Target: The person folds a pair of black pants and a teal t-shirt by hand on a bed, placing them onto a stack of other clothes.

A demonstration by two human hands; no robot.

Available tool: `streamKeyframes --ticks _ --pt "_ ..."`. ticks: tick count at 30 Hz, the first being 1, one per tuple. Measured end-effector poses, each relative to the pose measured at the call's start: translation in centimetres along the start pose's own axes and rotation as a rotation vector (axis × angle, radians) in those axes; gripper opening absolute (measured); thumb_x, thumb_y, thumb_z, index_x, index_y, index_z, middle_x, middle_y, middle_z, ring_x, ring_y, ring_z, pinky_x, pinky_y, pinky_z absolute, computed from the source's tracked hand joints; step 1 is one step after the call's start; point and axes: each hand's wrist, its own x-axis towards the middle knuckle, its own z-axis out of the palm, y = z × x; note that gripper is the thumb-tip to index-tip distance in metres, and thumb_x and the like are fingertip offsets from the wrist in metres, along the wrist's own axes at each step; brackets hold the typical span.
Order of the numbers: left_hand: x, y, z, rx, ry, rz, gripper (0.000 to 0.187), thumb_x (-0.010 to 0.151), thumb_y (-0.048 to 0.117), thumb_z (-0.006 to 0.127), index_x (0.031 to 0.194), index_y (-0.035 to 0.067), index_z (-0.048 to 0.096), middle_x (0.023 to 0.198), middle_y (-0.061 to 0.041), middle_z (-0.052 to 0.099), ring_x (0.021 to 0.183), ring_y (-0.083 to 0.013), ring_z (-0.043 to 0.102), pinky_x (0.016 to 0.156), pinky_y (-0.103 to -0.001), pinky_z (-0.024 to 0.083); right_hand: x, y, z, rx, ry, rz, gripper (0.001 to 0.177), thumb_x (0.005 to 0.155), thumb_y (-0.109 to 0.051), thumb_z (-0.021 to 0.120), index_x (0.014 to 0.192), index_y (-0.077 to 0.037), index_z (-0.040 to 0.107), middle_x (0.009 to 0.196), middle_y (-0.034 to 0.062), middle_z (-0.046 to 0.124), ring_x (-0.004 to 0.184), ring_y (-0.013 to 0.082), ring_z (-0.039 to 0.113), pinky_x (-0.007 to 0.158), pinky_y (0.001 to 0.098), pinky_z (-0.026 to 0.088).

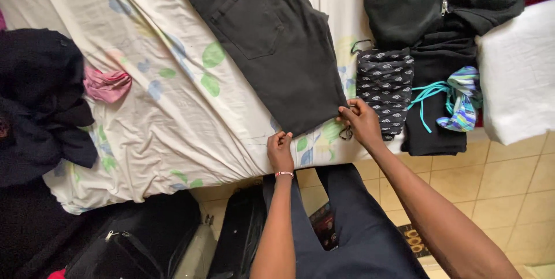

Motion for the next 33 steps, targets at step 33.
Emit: streamKeyframes --ticks 33 --pt "-0.6 2.1 1.8 0.224 0.136 0.239 0.053 0.097 0.028 0.073 0.138 0.002 0.053 0.121 -0.013 0.061 0.11 -0.029 0.062 0.091 -0.038 0.05 1.1 -9.8 4.2 -0.845 -0.076 -1.018 0.025 0.093 0.002 0.067 0.116 -0.003 0.059 0.14 0.02 0.058 0.129 0.0356 0.054 0.11 0.0475 0.044"
